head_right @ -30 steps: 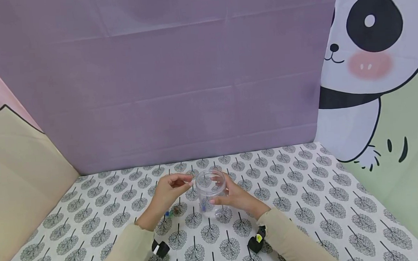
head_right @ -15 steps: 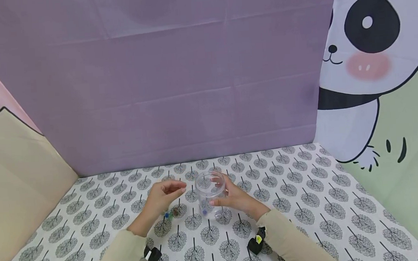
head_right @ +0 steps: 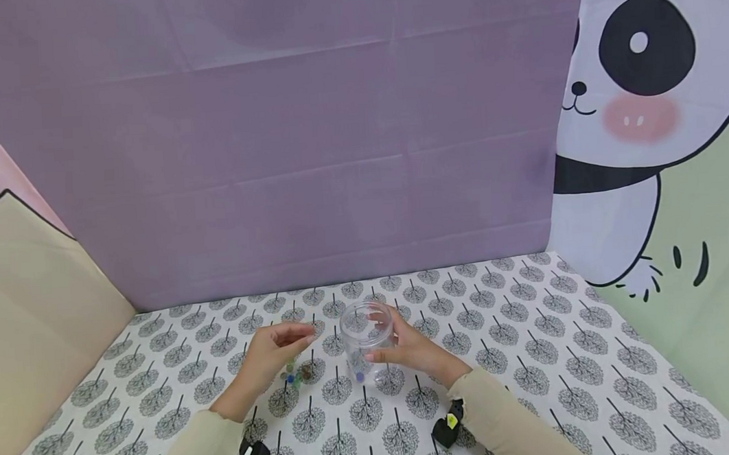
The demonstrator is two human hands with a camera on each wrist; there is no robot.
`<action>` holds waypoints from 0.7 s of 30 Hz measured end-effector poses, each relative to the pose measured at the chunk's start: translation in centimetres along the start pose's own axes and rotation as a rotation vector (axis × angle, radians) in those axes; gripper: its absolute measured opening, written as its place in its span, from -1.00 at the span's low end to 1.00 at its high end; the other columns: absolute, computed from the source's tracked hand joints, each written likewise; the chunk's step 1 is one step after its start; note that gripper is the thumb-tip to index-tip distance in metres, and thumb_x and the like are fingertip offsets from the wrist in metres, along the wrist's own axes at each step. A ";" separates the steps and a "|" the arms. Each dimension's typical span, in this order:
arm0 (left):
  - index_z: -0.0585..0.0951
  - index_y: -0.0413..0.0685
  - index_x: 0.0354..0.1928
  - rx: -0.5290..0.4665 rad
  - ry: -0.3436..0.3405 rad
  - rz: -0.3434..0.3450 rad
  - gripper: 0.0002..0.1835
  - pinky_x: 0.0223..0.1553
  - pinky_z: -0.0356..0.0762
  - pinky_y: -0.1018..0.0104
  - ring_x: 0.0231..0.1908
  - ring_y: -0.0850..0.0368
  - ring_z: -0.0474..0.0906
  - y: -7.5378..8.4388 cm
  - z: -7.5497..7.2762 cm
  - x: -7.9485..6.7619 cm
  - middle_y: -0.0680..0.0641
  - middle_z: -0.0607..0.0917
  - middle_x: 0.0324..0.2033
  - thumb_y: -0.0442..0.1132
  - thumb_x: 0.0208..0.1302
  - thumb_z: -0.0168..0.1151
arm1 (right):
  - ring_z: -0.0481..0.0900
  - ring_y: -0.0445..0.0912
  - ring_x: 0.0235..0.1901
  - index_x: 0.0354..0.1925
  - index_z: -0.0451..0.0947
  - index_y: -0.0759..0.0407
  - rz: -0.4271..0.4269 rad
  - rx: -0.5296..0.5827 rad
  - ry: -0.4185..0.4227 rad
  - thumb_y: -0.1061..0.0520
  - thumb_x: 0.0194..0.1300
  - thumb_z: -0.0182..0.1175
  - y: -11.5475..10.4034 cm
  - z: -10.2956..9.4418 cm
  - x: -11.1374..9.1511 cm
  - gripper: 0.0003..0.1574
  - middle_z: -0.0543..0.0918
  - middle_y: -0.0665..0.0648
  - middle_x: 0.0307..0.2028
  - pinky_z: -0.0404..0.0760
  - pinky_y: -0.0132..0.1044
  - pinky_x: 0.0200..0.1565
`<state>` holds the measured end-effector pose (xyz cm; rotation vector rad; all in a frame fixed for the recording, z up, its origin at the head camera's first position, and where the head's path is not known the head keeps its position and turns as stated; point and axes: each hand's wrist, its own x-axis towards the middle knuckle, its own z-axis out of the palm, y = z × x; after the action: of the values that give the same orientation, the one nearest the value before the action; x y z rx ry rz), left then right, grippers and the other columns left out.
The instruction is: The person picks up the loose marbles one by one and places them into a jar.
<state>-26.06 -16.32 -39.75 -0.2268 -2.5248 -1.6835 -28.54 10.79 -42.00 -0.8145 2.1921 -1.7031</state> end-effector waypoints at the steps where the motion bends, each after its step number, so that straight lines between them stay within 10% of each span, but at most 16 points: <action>1: 0.69 -0.12 -0.18 -0.002 -0.004 0.001 -0.80 -0.41 0.53 0.44 -0.33 0.18 0.58 -0.1 -0.1 0.0 -0.01 0.72 -0.27 -0.32 0.11 0.35 | 0.05 0.17 0.37 0.45 -0.13 -0.10 0.000 -0.001 0.001 0.12 0.11 0.35 0.0 0.0 0.0 0.13 0.10 0.22 0.41 0.07 0.17 0.31; 21: 0.65 -0.23 -0.11 -0.017 -0.002 -0.005 -0.74 -0.22 0.57 0.44 -0.24 0.03 0.64 -1.5 -2.2 -0.5 -0.11 0.72 -0.21 -0.37 0.13 0.31 | 0.05 0.13 0.38 0.45 -0.16 -0.14 0.001 0.004 -0.013 0.08 0.15 0.32 0.2 0.1 -0.2 0.12 0.09 0.19 0.42 0.06 0.22 0.29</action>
<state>-25.87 -18.98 -40.30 -0.2236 -2.5154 -1.7073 -28.43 10.86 -42.20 -0.8214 2.1794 -1.6961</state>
